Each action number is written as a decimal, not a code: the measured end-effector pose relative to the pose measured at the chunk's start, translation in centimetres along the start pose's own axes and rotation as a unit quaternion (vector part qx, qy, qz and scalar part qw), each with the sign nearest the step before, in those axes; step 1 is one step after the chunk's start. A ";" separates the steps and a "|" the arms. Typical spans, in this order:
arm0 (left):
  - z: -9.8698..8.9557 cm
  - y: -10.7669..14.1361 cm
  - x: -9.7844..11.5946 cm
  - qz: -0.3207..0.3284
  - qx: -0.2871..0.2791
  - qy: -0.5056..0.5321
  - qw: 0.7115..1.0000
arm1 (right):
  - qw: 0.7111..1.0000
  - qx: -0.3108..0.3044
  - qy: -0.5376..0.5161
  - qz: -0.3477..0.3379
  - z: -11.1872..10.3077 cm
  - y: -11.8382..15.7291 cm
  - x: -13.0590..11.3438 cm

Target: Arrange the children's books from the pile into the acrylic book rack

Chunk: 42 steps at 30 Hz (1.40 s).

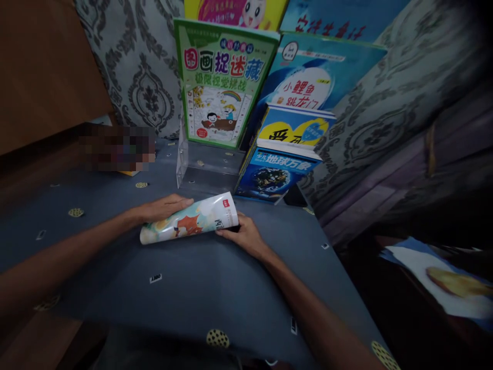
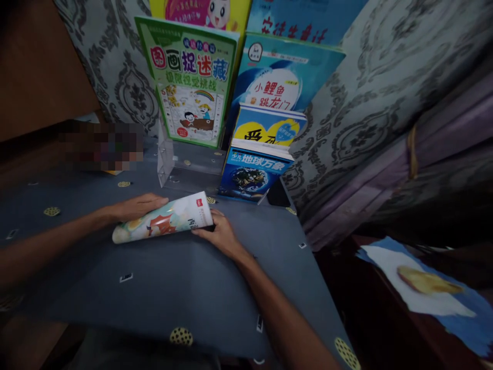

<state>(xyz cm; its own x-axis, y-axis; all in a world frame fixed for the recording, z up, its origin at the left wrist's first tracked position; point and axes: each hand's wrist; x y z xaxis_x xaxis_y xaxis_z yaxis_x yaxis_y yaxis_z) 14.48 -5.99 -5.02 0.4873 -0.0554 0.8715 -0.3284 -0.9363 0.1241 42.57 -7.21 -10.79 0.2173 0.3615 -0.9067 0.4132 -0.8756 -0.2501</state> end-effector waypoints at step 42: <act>4.7 6.9 0.5 -0.078 0.124 0.476 0.867 | 0.929 0.136 -0.337 0.072 5.8 2.1 -8.1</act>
<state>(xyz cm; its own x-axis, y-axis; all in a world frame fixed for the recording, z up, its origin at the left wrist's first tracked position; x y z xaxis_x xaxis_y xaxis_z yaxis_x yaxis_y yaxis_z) 16.31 -14.10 -5.95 -0.4173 0.2802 0.8645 -0.0779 -0.9588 0.2732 36.51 -13.83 -5.91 -0.3882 0.0327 -0.9210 0.1643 -0.9809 -0.1041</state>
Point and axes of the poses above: each hand's wrist, its own y-axis away from the middle knuckle, its own z-axis out of the palm, x = y × z
